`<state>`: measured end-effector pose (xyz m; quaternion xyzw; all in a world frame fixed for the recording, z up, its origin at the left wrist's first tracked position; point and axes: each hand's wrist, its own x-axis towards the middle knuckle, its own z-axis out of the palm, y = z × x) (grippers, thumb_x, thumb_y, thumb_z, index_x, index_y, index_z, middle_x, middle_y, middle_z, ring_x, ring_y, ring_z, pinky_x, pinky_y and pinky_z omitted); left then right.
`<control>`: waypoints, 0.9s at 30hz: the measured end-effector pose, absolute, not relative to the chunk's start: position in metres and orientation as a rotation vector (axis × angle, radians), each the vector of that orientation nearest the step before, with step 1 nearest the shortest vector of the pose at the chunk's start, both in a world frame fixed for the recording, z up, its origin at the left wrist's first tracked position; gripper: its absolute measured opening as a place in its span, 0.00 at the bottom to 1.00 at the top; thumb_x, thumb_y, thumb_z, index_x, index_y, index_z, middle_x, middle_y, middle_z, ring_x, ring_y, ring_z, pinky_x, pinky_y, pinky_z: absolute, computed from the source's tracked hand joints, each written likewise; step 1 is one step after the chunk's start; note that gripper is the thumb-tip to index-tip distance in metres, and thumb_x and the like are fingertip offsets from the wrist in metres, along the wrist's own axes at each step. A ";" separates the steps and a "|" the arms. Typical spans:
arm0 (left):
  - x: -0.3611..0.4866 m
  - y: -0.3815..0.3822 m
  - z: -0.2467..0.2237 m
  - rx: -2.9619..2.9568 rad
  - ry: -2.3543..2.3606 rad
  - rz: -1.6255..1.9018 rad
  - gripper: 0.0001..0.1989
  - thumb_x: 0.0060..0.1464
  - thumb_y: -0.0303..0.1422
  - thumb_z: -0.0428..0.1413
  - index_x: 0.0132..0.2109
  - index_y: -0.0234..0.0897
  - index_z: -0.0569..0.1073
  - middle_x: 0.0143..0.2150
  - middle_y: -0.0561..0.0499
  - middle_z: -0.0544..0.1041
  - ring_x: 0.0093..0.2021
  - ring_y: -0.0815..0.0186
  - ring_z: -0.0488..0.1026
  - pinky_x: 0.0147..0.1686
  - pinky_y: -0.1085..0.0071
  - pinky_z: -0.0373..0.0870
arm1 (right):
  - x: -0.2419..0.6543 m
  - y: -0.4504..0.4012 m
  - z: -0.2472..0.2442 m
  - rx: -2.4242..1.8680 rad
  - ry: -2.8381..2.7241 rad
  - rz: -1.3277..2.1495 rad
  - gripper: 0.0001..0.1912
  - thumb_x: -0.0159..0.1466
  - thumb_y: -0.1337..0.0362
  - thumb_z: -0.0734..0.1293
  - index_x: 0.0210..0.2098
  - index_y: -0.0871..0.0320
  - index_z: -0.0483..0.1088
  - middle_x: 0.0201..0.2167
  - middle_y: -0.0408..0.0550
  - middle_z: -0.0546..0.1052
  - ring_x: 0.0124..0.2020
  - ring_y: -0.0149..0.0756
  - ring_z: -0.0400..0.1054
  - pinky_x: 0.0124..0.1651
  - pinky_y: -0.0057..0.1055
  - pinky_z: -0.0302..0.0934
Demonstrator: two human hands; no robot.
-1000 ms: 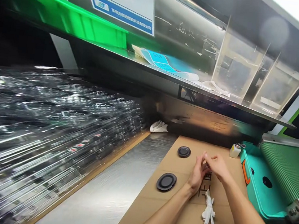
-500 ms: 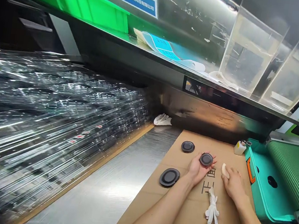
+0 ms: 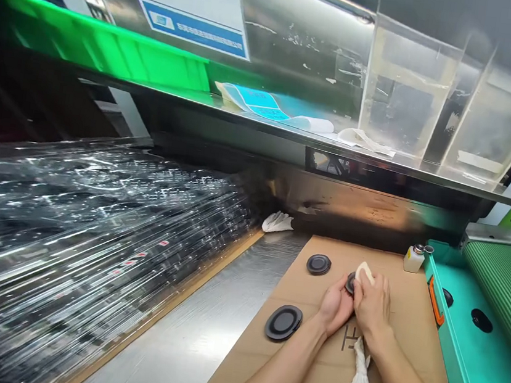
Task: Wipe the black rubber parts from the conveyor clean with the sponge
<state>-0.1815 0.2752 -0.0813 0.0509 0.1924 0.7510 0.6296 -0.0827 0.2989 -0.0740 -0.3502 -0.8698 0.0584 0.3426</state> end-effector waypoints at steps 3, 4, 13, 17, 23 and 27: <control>-0.179 0.274 -0.082 0.124 0.500 1.678 0.20 0.66 0.38 0.46 0.50 0.29 0.76 0.51 0.36 0.79 0.56 0.54 0.75 0.61 0.59 0.69 | -0.077 0.296 -0.073 -0.914 -2.348 0.189 0.20 0.72 0.57 0.58 0.59 0.51 0.71 0.49 0.56 0.70 0.47 0.44 0.63 0.50 0.38 0.62; -0.179 0.273 -0.082 0.123 0.514 1.662 0.20 0.66 0.39 0.46 0.50 0.29 0.76 0.51 0.36 0.79 0.56 0.54 0.75 0.60 0.58 0.69 | -0.075 0.295 -0.072 -0.922 -2.382 0.197 0.20 0.72 0.57 0.58 0.59 0.51 0.71 0.49 0.56 0.70 0.47 0.44 0.63 0.50 0.38 0.62; -0.177 0.267 -0.076 0.076 0.633 1.749 0.16 0.67 0.31 0.45 0.52 0.32 0.74 0.49 0.39 0.80 0.51 0.58 0.78 0.54 0.56 0.75 | -0.051 0.320 -0.069 -1.114 -2.053 0.500 0.26 0.64 0.60 0.66 0.61 0.58 0.65 0.50 0.56 0.70 0.52 0.44 0.66 0.56 0.37 0.61; -0.178 0.266 -0.076 0.100 0.651 1.736 0.18 0.68 0.35 0.44 0.51 0.31 0.75 0.48 0.38 0.80 0.52 0.56 0.77 0.56 0.56 0.73 | -0.044 0.313 -0.061 -1.015 -2.196 0.767 0.25 0.55 0.61 0.72 0.53 0.55 0.71 0.47 0.51 0.76 0.48 0.43 0.70 0.52 0.34 0.63; -0.173 0.263 -0.081 0.225 0.668 1.685 0.18 0.67 0.37 0.47 0.52 0.31 0.75 0.50 0.38 0.79 0.54 0.55 0.76 0.58 0.55 0.71 | -0.045 0.305 -0.056 -0.961 -2.221 0.884 0.18 0.62 0.59 0.66 0.52 0.53 0.72 0.44 0.46 0.80 0.44 0.41 0.73 0.46 0.31 0.63; -0.170 0.265 -0.088 0.285 0.713 1.668 0.18 0.66 0.38 0.50 0.55 0.32 0.74 0.51 0.40 0.79 0.54 0.55 0.76 0.58 0.57 0.71 | -0.053 0.310 -0.063 -0.885 -2.095 0.951 0.14 0.66 0.60 0.62 0.47 0.54 0.76 0.42 0.45 0.81 0.42 0.36 0.74 0.46 0.29 0.63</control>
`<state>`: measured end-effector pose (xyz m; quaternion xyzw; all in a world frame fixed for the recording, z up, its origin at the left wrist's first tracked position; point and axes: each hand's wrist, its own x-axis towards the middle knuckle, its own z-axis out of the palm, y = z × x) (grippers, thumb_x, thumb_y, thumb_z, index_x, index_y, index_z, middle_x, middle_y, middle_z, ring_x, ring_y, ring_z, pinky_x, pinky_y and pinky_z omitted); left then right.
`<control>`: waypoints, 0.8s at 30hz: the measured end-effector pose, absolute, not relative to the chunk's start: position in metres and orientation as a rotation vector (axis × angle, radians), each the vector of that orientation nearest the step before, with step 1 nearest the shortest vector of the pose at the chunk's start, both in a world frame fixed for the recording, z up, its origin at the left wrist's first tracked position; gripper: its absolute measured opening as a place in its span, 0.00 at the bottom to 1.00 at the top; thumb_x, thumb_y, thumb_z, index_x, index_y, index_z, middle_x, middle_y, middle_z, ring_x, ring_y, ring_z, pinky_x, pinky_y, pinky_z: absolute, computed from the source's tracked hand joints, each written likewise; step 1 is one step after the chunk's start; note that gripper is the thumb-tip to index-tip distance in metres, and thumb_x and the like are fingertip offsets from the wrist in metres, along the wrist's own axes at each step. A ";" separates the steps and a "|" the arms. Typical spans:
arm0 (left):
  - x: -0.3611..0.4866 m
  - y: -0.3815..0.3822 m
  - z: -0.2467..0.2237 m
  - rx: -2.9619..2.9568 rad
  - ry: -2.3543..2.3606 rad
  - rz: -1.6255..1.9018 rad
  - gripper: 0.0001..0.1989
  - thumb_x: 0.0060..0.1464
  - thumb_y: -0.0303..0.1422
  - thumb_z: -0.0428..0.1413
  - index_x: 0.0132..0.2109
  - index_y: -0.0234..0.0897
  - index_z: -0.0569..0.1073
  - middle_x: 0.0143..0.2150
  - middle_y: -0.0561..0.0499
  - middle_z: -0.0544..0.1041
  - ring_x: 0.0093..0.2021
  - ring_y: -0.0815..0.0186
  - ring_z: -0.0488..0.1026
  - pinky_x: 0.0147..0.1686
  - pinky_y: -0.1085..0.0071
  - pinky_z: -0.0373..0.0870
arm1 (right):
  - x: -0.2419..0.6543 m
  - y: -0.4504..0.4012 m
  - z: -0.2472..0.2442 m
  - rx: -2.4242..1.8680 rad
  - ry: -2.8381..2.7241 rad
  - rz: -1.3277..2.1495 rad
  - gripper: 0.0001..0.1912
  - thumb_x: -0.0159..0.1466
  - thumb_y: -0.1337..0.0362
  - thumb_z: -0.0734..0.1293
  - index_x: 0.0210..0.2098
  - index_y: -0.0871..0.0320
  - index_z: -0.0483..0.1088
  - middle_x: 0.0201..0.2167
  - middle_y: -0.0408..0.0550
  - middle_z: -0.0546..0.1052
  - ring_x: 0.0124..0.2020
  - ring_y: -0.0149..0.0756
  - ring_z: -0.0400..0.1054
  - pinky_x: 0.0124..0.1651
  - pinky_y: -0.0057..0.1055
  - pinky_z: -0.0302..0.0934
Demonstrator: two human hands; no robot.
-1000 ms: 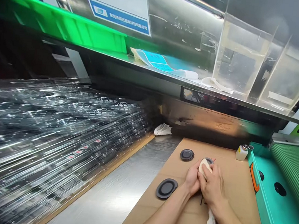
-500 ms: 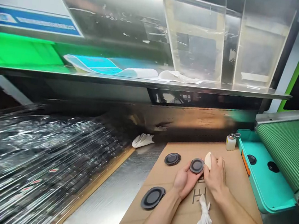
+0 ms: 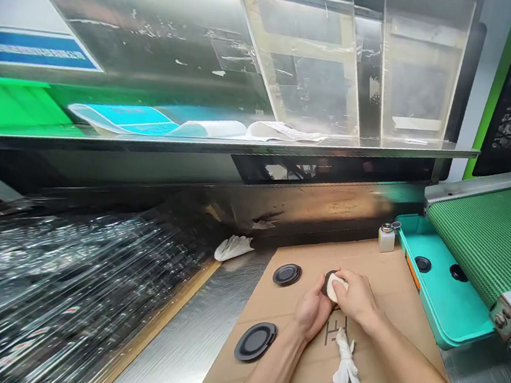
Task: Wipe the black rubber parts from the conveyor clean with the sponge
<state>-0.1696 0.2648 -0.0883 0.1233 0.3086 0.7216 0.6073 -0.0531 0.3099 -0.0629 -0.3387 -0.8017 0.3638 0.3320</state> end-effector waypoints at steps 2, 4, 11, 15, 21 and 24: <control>-0.170 0.266 -0.091 0.276 0.737 1.673 0.18 0.67 0.37 0.49 0.53 0.30 0.75 0.51 0.39 0.79 0.54 0.56 0.76 0.58 0.58 0.72 | -0.055 0.313 -0.066 -0.874 -2.102 1.001 0.14 0.66 0.59 0.63 0.45 0.54 0.77 0.42 0.44 0.81 0.42 0.36 0.74 0.46 0.28 0.64; -0.171 0.266 -0.092 0.258 0.746 1.672 0.18 0.67 0.37 0.48 0.50 0.29 0.77 0.50 0.38 0.80 0.54 0.56 0.76 0.58 0.58 0.72 | -0.054 0.315 -0.067 -0.884 -2.175 0.986 0.13 0.65 0.59 0.64 0.44 0.54 0.77 0.42 0.44 0.81 0.43 0.36 0.74 0.46 0.28 0.64; -0.171 0.266 -0.090 0.197 0.748 1.722 0.16 0.68 0.34 0.47 0.49 0.29 0.76 0.50 0.37 0.80 0.53 0.58 0.77 0.56 0.59 0.75 | -0.055 0.304 -0.061 -1.218 -2.338 0.437 0.18 0.72 0.58 0.56 0.56 0.50 0.70 0.44 0.49 0.80 0.44 0.40 0.74 0.45 0.30 0.61; -0.170 0.264 -0.087 0.177 0.734 1.738 0.16 0.68 0.33 0.46 0.52 0.30 0.75 0.51 0.37 0.80 0.52 0.58 0.78 0.55 0.59 0.76 | -0.060 0.303 -0.064 -1.318 -2.348 0.329 0.21 0.73 0.55 0.54 0.60 0.49 0.67 0.45 0.50 0.79 0.43 0.40 0.74 0.42 0.30 0.61; -0.171 0.263 -0.084 0.194 0.722 1.653 0.18 0.68 0.34 0.46 0.53 0.28 0.75 0.50 0.35 0.80 0.51 0.57 0.78 0.55 0.60 0.75 | -0.064 0.301 -0.068 -1.252 -2.414 0.207 0.23 0.74 0.52 0.52 0.65 0.44 0.63 0.48 0.50 0.78 0.41 0.40 0.75 0.41 0.30 0.62; -0.170 0.263 -0.086 0.221 0.751 1.669 0.17 0.68 0.32 0.47 0.55 0.28 0.74 0.49 0.36 0.80 0.51 0.57 0.79 0.54 0.59 0.75 | -0.067 0.302 -0.064 -1.368 -2.368 0.197 0.25 0.74 0.50 0.51 0.66 0.44 0.62 0.44 0.51 0.80 0.39 0.41 0.75 0.41 0.31 0.62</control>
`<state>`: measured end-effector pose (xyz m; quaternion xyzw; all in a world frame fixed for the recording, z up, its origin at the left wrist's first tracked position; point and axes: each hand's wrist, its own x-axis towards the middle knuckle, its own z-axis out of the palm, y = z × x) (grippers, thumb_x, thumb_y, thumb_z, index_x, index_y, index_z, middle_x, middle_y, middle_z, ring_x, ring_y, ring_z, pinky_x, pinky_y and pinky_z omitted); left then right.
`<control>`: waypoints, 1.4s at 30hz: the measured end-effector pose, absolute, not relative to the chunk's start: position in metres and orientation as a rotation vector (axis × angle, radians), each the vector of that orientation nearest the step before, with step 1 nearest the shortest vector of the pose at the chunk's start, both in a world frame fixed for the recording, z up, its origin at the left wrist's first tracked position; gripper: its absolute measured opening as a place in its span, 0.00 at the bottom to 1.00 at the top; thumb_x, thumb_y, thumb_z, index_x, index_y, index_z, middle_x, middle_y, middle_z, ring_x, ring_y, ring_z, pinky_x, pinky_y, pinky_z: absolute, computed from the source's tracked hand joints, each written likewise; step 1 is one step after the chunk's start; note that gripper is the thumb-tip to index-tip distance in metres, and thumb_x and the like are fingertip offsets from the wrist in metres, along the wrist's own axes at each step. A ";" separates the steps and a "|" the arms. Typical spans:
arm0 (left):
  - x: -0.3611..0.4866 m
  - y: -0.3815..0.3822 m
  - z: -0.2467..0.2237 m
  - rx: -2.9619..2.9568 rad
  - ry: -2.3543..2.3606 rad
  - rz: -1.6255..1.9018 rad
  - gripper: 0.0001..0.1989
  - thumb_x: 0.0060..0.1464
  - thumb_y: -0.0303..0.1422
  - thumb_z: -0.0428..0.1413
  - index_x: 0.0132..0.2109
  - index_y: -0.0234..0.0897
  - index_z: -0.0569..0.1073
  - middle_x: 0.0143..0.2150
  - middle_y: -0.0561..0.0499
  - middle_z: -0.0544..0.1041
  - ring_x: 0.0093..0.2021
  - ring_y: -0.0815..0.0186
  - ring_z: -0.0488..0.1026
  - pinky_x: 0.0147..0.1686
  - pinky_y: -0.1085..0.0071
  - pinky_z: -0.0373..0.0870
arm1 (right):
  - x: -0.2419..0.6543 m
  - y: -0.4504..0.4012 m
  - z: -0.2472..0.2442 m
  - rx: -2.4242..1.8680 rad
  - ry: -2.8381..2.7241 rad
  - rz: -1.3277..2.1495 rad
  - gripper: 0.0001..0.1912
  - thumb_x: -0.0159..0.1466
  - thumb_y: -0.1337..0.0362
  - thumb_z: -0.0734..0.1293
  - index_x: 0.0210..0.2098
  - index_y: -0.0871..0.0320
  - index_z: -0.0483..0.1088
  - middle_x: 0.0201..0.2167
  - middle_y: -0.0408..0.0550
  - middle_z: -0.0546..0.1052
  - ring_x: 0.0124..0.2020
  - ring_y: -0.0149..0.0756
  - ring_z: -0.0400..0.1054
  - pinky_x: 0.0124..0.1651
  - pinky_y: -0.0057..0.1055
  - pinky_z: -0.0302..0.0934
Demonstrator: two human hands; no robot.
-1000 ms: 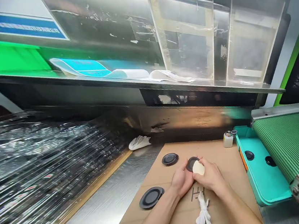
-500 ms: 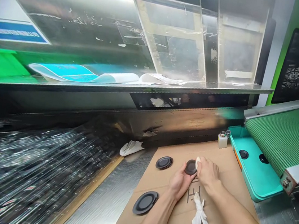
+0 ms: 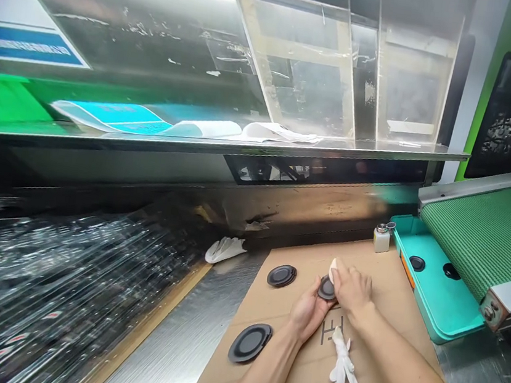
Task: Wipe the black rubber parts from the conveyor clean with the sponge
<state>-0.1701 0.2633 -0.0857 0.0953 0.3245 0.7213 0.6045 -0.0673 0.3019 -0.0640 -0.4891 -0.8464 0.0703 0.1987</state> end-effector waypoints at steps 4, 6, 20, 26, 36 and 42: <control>-0.170 0.264 -0.087 0.219 0.746 1.671 0.17 0.68 0.32 0.47 0.56 0.29 0.74 0.49 0.37 0.81 0.51 0.57 0.79 0.54 0.60 0.75 | -0.068 0.304 -0.061 -1.424 -2.372 0.209 0.25 0.73 0.48 0.52 0.67 0.42 0.60 0.42 0.52 0.80 0.39 0.44 0.75 0.42 0.34 0.62; -0.170 0.264 -0.087 0.220 0.752 1.671 0.18 0.68 0.32 0.46 0.57 0.28 0.74 0.49 0.37 0.81 0.51 0.57 0.78 0.55 0.59 0.75 | -0.067 0.304 -0.061 -1.504 -2.344 0.229 0.25 0.74 0.49 0.51 0.67 0.42 0.61 0.41 0.53 0.81 0.39 0.45 0.76 0.42 0.36 0.62; -0.170 0.263 -0.089 0.201 0.609 1.597 0.21 0.68 0.39 0.45 0.55 0.31 0.75 0.54 0.38 0.79 0.56 0.57 0.75 0.60 0.58 0.70 | -0.079 0.289 -0.062 -1.529 -2.383 0.278 0.28 0.74 0.48 0.49 0.71 0.44 0.53 0.40 0.55 0.81 0.39 0.48 0.77 0.41 0.38 0.64; -0.175 0.263 -0.092 0.193 0.582 1.594 0.21 0.69 0.37 0.45 0.60 0.32 0.73 0.56 0.38 0.77 0.59 0.56 0.74 0.62 0.56 0.68 | -0.074 0.290 -0.066 -1.441 -2.411 0.243 0.26 0.74 0.49 0.51 0.69 0.41 0.55 0.41 0.50 0.82 0.39 0.44 0.77 0.42 0.34 0.64; -0.172 0.267 -0.089 0.205 0.710 1.707 0.15 0.67 0.30 0.47 0.54 0.31 0.74 0.51 0.37 0.79 0.50 0.56 0.79 0.50 0.56 0.77 | -0.031 0.337 -0.063 -1.142 -2.002 0.735 0.20 0.69 0.52 0.61 0.56 0.50 0.72 0.47 0.47 0.81 0.47 0.38 0.75 0.49 0.29 0.64; -0.167 0.268 -0.094 0.393 0.759 1.679 0.14 0.65 0.35 0.53 0.48 0.29 0.77 0.47 0.38 0.81 0.51 0.56 0.78 0.53 0.58 0.74 | -0.030 0.325 -0.059 -0.848 -2.180 0.937 0.14 0.66 0.56 0.65 0.43 0.54 0.78 0.38 0.44 0.81 0.38 0.34 0.74 0.42 0.26 0.63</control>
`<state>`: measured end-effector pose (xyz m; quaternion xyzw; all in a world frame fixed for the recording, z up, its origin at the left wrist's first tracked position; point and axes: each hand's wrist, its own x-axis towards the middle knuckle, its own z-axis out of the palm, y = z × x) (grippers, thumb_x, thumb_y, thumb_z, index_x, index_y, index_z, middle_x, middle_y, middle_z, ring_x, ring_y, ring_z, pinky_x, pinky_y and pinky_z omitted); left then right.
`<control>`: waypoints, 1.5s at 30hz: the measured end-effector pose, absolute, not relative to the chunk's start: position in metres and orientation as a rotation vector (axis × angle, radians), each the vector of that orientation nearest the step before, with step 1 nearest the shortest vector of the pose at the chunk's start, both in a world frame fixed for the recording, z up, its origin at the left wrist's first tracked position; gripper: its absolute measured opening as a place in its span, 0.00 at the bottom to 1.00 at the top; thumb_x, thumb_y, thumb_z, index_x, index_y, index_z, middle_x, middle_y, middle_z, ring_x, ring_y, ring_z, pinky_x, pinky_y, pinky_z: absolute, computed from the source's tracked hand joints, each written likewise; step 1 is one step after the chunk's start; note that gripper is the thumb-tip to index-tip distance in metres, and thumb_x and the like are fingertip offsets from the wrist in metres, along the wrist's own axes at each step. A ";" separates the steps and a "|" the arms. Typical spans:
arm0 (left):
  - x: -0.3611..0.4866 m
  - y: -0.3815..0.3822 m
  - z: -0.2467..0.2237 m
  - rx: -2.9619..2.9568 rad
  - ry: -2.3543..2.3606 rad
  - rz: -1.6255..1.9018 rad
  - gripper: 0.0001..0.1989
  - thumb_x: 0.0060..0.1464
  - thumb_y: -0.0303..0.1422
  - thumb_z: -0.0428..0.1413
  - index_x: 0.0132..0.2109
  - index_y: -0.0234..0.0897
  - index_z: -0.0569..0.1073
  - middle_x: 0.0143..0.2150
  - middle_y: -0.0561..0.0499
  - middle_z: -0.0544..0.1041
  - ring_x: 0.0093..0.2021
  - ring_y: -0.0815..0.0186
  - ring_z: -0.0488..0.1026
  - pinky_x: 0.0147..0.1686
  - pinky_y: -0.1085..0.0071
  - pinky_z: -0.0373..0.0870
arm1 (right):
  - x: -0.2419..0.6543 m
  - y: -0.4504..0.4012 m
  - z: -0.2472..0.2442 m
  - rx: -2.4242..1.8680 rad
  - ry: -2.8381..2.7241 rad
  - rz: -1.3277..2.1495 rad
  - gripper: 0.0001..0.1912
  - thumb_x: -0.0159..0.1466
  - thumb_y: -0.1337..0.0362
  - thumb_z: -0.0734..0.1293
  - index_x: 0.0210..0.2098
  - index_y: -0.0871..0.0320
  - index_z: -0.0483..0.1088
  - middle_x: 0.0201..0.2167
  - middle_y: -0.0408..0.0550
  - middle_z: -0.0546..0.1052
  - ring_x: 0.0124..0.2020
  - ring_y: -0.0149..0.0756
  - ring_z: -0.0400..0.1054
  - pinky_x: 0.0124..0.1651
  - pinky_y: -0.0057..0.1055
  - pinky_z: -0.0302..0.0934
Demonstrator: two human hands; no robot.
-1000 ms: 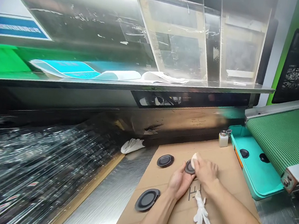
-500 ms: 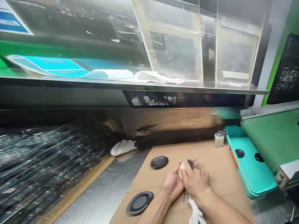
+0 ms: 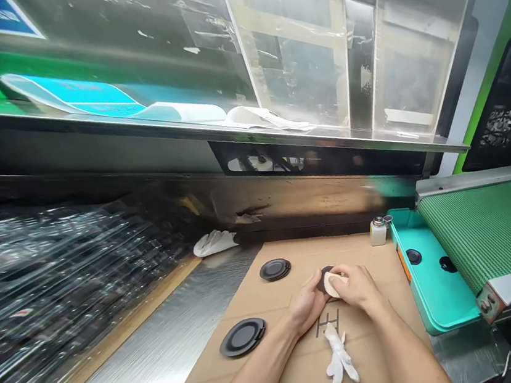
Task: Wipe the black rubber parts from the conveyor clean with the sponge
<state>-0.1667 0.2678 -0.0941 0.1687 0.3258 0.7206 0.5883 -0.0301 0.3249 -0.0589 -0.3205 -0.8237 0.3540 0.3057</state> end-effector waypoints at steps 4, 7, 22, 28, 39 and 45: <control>-0.165 0.265 -0.097 0.452 0.742 1.646 0.15 0.62 0.38 0.57 0.47 0.29 0.78 0.47 0.38 0.81 0.52 0.54 0.77 0.55 0.57 0.72 | -0.042 0.317 -0.063 -0.934 -2.093 0.901 0.13 0.65 0.58 0.64 0.43 0.54 0.78 0.34 0.42 0.80 0.34 0.31 0.71 0.38 0.24 0.60; -0.167 0.264 -0.097 0.388 0.748 1.659 0.14 0.63 0.37 0.55 0.47 0.30 0.78 0.47 0.39 0.81 0.53 0.56 0.77 0.57 0.59 0.72 | -0.046 0.318 -0.070 -0.970 -2.099 0.969 0.11 0.63 0.59 0.65 0.40 0.55 0.78 0.31 0.41 0.80 0.31 0.31 0.70 0.35 0.24 0.59; -0.168 0.263 -0.097 0.358 0.749 1.646 0.13 0.64 0.35 0.54 0.45 0.28 0.78 0.46 0.38 0.81 0.51 0.55 0.78 0.55 0.57 0.73 | -0.037 0.323 -0.060 -0.981 -2.289 0.885 0.10 0.61 0.61 0.67 0.38 0.54 0.80 0.34 0.43 0.82 0.35 0.33 0.73 0.37 0.24 0.60; -0.166 0.266 -0.099 0.381 0.774 1.687 0.12 0.65 0.34 0.52 0.45 0.29 0.77 0.44 0.40 0.81 0.47 0.58 0.79 0.55 0.59 0.74 | -0.040 0.315 -0.055 -1.065 -2.227 0.699 0.15 0.66 0.57 0.63 0.47 0.49 0.77 0.42 0.44 0.82 0.43 0.36 0.75 0.44 0.26 0.61; -0.163 0.266 -0.100 0.466 0.772 1.709 0.15 0.62 0.38 0.56 0.46 0.28 0.78 0.46 0.38 0.81 0.51 0.55 0.77 0.57 0.58 0.71 | -0.040 0.313 -0.052 -1.179 -2.209 0.878 0.10 0.61 0.59 0.65 0.37 0.52 0.79 0.34 0.43 0.81 0.36 0.35 0.73 0.37 0.26 0.59; -0.164 0.266 -0.102 0.425 0.772 1.695 0.15 0.62 0.37 0.57 0.47 0.28 0.78 0.48 0.37 0.80 0.52 0.55 0.77 0.56 0.57 0.71 | -0.040 0.315 -0.053 -1.346 -2.104 0.755 0.10 0.60 0.59 0.66 0.37 0.52 0.78 0.32 0.44 0.80 0.33 0.35 0.71 0.34 0.27 0.55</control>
